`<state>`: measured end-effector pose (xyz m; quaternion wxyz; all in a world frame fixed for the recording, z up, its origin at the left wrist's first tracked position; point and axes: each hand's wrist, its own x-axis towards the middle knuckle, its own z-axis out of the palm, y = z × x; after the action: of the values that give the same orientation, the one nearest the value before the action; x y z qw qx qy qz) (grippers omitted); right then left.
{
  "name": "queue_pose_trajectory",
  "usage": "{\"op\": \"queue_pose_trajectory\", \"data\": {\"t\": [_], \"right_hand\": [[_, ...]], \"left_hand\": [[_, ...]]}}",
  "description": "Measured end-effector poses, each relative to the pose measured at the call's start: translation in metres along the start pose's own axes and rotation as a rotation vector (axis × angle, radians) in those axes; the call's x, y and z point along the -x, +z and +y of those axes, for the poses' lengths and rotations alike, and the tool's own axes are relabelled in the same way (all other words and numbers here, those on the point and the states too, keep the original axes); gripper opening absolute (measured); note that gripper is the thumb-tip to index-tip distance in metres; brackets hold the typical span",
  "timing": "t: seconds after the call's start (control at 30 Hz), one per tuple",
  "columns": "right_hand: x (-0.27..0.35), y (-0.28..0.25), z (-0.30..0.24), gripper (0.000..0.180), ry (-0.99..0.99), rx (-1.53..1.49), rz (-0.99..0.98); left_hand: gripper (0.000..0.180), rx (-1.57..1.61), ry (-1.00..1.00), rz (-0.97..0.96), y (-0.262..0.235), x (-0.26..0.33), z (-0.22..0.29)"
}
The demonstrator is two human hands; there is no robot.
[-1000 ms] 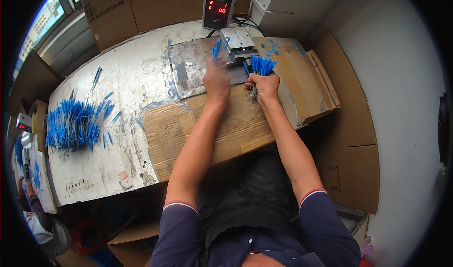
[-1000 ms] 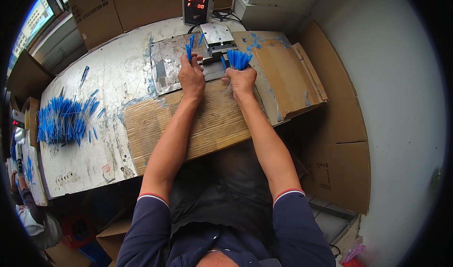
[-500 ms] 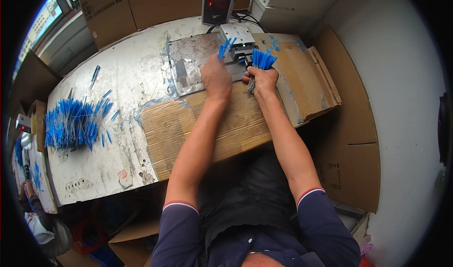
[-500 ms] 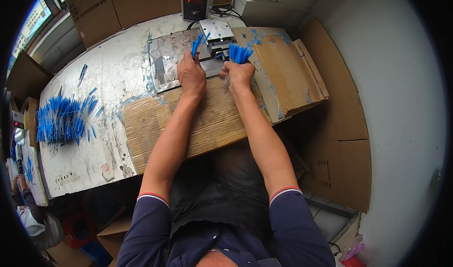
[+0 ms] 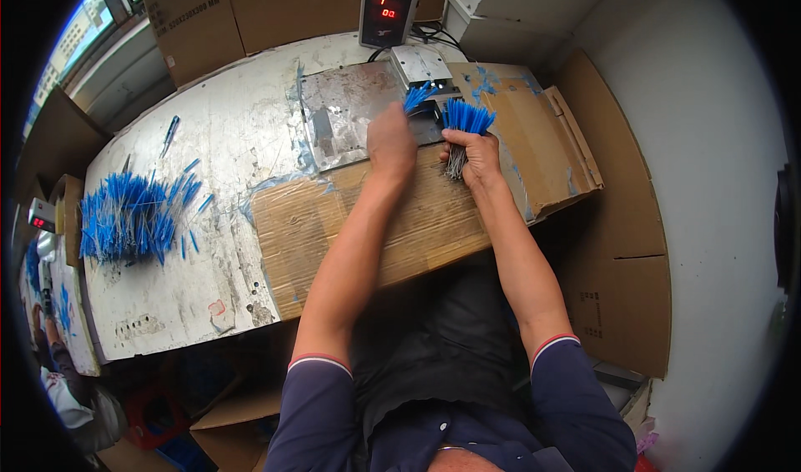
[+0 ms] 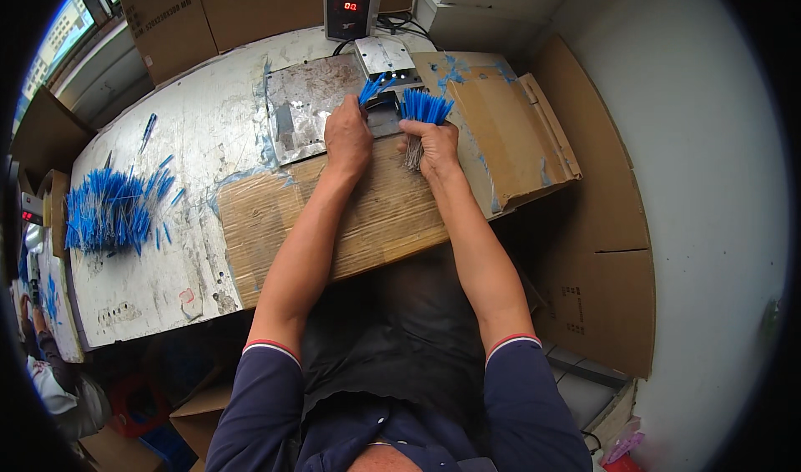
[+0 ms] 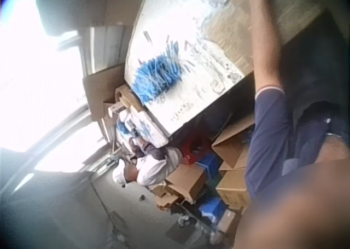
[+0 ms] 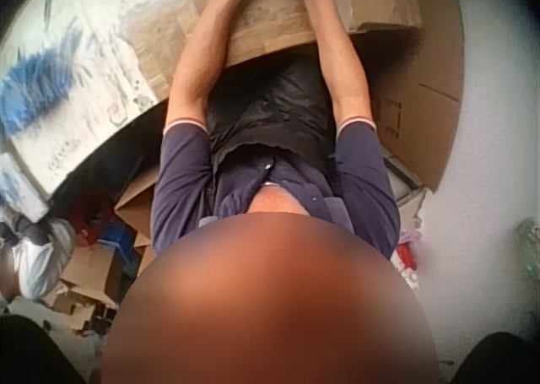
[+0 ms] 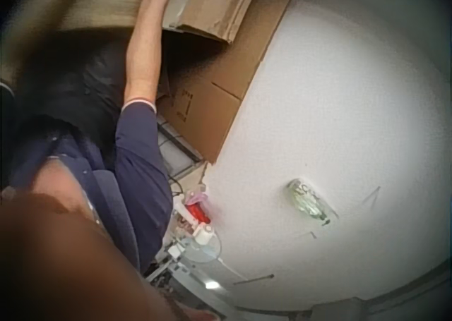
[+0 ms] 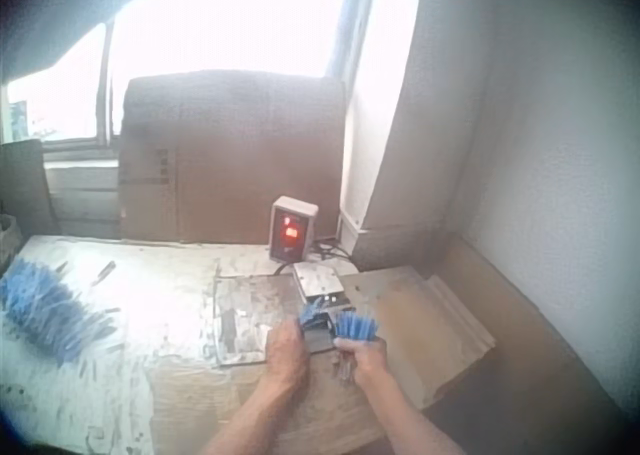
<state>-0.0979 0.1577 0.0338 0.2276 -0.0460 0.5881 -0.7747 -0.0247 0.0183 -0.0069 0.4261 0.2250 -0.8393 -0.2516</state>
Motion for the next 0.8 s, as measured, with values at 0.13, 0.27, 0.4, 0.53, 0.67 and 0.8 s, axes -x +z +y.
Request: {"op": "queue_pose_trajectory", "data": {"t": [0.13,0.27,0.4,0.53,0.67,0.8], "right_hand": [[0.003,0.001,-0.003,0.014,0.017,-0.034,-0.015],[-0.002,0.004,0.0,0.012,0.008,0.018,0.014],[-0.007,0.012,0.002,0.01,-0.02,0.088,0.048],[-0.009,0.02,0.004,0.007,-0.069,0.156,0.114],[-0.011,0.031,0.006,0.011,-0.09,0.242,0.159],[-0.022,0.027,0.011,0.008,-0.13,0.243,0.207]], "left_hand": [[0.005,-0.02,0.026,-0.023,-0.003,0.0,0.004],[0.01,-0.062,0.108,-0.053,-0.006,0.001,0.005],[0.014,-0.145,0.082,-0.077,-0.005,0.001,0.006],[0.009,-0.138,-0.045,0.045,-0.009,-0.001,0.003],[0.003,-0.045,-0.095,0.163,-0.011,-0.002,-0.005],[0.005,-0.039,-0.059,0.177,-0.008,-0.005,0.002]]}}
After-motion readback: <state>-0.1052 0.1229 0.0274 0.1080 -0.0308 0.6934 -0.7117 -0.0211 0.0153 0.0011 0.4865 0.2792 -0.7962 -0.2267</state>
